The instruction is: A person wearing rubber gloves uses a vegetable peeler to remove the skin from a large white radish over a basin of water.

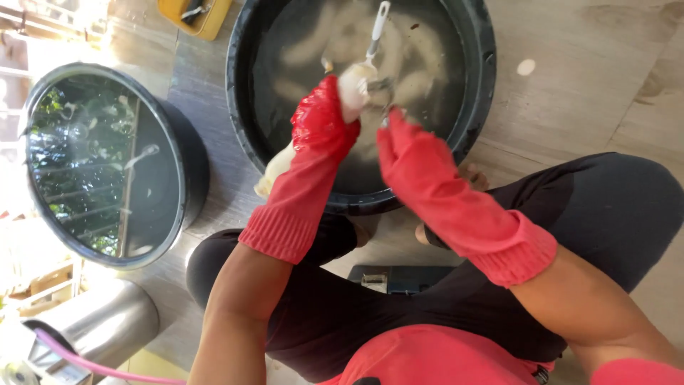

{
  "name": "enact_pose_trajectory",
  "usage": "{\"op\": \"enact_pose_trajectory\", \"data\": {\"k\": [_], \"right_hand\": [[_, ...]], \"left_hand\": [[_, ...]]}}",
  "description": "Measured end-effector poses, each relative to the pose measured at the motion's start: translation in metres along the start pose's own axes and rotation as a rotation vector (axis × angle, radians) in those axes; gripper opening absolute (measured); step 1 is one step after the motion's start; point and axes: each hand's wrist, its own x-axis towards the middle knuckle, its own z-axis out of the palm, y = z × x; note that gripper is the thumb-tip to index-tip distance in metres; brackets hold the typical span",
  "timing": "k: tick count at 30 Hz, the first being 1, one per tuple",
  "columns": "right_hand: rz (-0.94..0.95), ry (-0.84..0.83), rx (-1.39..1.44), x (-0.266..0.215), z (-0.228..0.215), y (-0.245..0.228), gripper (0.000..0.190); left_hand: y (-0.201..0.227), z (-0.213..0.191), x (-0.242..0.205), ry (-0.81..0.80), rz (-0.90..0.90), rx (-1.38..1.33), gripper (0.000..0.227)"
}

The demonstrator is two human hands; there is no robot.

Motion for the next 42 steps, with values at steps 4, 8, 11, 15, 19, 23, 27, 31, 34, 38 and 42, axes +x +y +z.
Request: {"op": "enact_pose_trajectory", "data": {"k": [4,8,11,15,19,23,27,31,34,38,42], "right_hand": [[0.055,-0.186,0.134,-0.006,-0.03,-0.025,0.041],[-0.09,0.172,0.152,0.018,-0.031,0.003,0.044],[0.018,-0.073,0.241,0.01,-0.05,-0.031,0.04],[0.042,-0.254,0.057,0.0,-0.047,-0.034,0.049],[0.152,-0.154,0.257,0.014,-0.069,-0.035,0.027],[0.052,-0.235,0.143,-0.005,-0.035,-0.019,0.046],[0.321,-0.378,0.267,0.002,-0.084,-0.045,0.058],[0.427,-0.147,0.46,0.012,-0.092,-0.031,0.038],[0.529,-0.184,0.569,0.014,-0.082,-0.03,0.038],[0.49,-0.282,0.651,0.016,-0.068,-0.03,0.039],[0.424,-0.303,0.766,0.019,-0.047,-0.02,0.043]], "left_hand": [[0.001,-0.012,0.002,0.105,-0.141,-0.352,0.073],[0.014,-0.026,-0.004,-0.042,-0.086,-0.26,0.065],[0.02,-0.032,-0.007,-0.06,-0.132,-0.367,0.071],[0.017,-0.041,-0.003,-0.058,-0.21,-0.39,0.079],[0.01,-0.031,-0.005,-0.045,-0.072,-0.322,0.075],[-0.017,-0.002,0.015,0.086,-0.096,-0.353,0.092],[0.014,-0.06,-0.01,-0.052,-0.167,-0.354,0.088],[0.003,-0.068,-0.006,-0.122,0.201,-0.703,0.097],[-0.015,-0.064,0.002,-0.092,0.419,-1.057,0.106],[-0.016,-0.08,-0.004,-0.158,0.402,-1.58,0.094],[-0.015,-0.087,-0.019,-0.152,0.366,-1.665,0.084]]}}
